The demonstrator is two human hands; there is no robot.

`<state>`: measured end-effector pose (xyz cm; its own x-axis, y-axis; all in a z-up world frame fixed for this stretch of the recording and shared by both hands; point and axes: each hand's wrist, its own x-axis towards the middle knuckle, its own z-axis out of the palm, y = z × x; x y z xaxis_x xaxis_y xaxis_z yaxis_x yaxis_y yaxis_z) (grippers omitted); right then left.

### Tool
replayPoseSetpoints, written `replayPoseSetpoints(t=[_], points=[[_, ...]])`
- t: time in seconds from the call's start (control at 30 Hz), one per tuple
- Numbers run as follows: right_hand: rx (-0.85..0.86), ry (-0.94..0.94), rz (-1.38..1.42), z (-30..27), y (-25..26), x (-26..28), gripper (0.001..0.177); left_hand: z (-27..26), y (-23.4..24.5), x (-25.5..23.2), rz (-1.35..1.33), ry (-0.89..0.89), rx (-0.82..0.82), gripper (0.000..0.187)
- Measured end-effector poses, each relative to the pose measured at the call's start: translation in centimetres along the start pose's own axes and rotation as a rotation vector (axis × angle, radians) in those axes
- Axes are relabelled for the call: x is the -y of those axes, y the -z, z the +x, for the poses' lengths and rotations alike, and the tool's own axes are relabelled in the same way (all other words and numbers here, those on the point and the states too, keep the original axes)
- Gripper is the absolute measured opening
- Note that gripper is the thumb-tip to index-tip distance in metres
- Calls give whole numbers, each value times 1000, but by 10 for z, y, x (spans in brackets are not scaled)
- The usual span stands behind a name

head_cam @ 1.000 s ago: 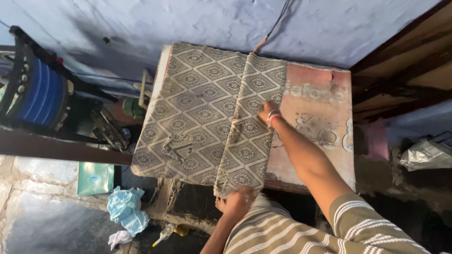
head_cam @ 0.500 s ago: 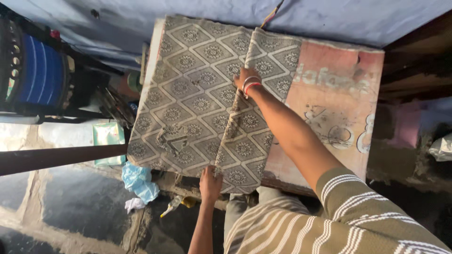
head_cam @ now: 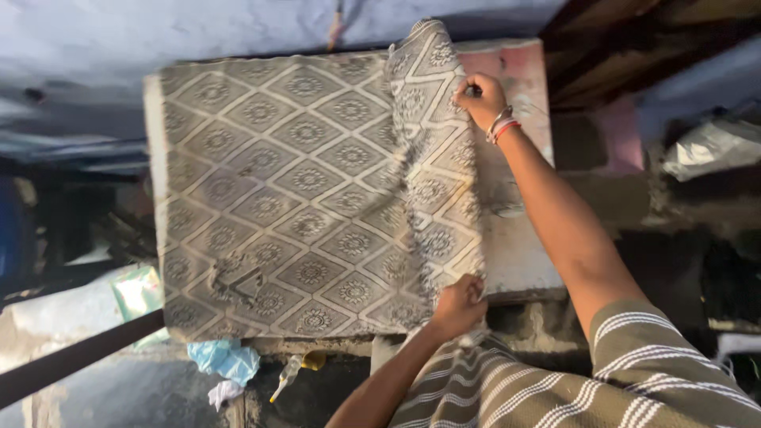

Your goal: The person cleans the underside and top surface of a wooden table using a blue cloth. They then unroll a red Vodafone advertisement mat and place it on the table, followed by spreading a patterned cloth over the mat. Finally, they place a black pouch and a small white box onto the covered table.

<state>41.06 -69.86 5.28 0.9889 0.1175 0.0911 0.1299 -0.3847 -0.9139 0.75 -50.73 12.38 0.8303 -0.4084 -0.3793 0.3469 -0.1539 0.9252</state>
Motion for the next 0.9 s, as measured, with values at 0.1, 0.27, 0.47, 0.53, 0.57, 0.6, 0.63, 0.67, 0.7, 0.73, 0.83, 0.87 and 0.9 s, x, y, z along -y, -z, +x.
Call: replayPoseSetpoints(t=[0.1, 0.27, 0.47, 0.53, 0.57, 0.6, 0.63, 0.67, 0.7, 0.73, 0.83, 0.87, 0.9], points=[[-159, 11, -299, -29, 27, -40, 25, 38, -30, 18, -418, 127, 359, 31], [-54, 71, -758, -79, 16, -43, 32, 17, -5, 19, 448, 115, 63, 28], [158, 103, -728, -106, -68, 62, 62, -3, 36, 0, 641, 64, -427, 66], [217, -197, -767, -93, -87, 96, 84, 5, 29, -7, 547, 364, -255, 83], [249, -349, -781, -88, -90, 105, 95, 12, 23, -6, 566, 383, -243, 89], [214, -280, -823, -86, -92, 105, 93, 16, 14, -2, 582, 408, -229, 95], [178, -211, -864, -81, -96, 100, 91, 19, 4, 5, 599, 433, -214, 101], [146, -140, -906, -77, -99, 90, 89, 21, -6, 14, 642, 350, -261, 98], [170, -132, -891, -76, -101, 76, 84, 24, -14, 24, 685, 266, -307, 95], [189, -119, -881, -72, -99, 61, 80, 26, -20, 32, 726, 174, -356, 92], [166, -139, -617, -59, -75, 18, 71, 28, -31, 39, 478, 113, -304, 90], [149, -160, -493, -59, -59, 4, 69, 29, -36, 34, 449, 69, -267, 87], [-24, 137, -405, -54, -37, -10, 73, 29, -42, 27, 418, 24, -231, 84]])
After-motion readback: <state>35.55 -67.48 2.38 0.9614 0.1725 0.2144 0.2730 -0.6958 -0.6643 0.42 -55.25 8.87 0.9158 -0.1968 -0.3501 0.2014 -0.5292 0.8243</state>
